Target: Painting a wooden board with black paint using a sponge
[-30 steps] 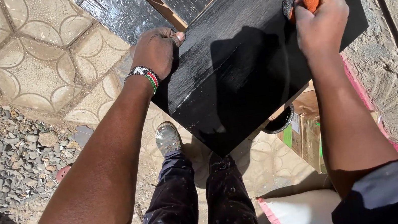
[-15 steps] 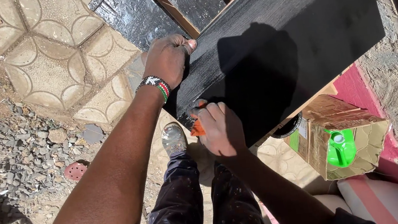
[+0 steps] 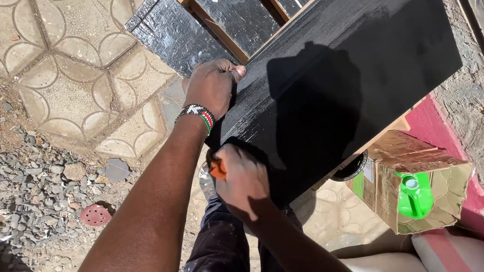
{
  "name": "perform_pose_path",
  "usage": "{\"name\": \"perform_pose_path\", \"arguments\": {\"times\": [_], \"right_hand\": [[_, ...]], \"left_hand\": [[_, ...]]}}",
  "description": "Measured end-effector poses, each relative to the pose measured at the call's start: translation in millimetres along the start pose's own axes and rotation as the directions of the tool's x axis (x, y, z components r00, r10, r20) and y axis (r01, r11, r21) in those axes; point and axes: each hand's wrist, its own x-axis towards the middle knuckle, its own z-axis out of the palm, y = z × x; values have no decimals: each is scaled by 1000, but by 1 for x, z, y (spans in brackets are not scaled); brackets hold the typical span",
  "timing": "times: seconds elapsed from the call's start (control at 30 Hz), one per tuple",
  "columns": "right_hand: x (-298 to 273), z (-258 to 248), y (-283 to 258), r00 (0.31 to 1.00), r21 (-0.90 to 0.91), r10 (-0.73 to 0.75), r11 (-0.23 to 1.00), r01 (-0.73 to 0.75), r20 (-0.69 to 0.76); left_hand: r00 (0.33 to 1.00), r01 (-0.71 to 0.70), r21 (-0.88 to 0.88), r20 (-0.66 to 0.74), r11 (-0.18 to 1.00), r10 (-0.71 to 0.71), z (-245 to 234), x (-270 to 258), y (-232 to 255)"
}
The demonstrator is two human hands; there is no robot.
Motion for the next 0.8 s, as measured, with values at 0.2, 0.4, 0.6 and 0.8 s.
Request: {"name": "perform_pose_path", "arguments": {"times": [0.2, 0.4, 0.6, 0.8], "right_hand": [[-138, 57, -39, 906, 124, -77, 992, 27, 416], [-136, -60, 72, 976, 217, 61, 970, -108, 210], [-136, -138, 272, 828, 321, 559, 792, -519, -40], [-124, -133, 485, 640, 638, 764, 453, -623, 83]], "left_hand": [[987, 123, -78, 109, 989, -115, -24, -11, 20], [985, 170, -491, 55, 854, -165, -49, -41, 31], [831, -178, -147, -552, 973, 68, 7, -172, 94], [965, -260, -386, -85, 885, 246, 242, -293, 160]]}}
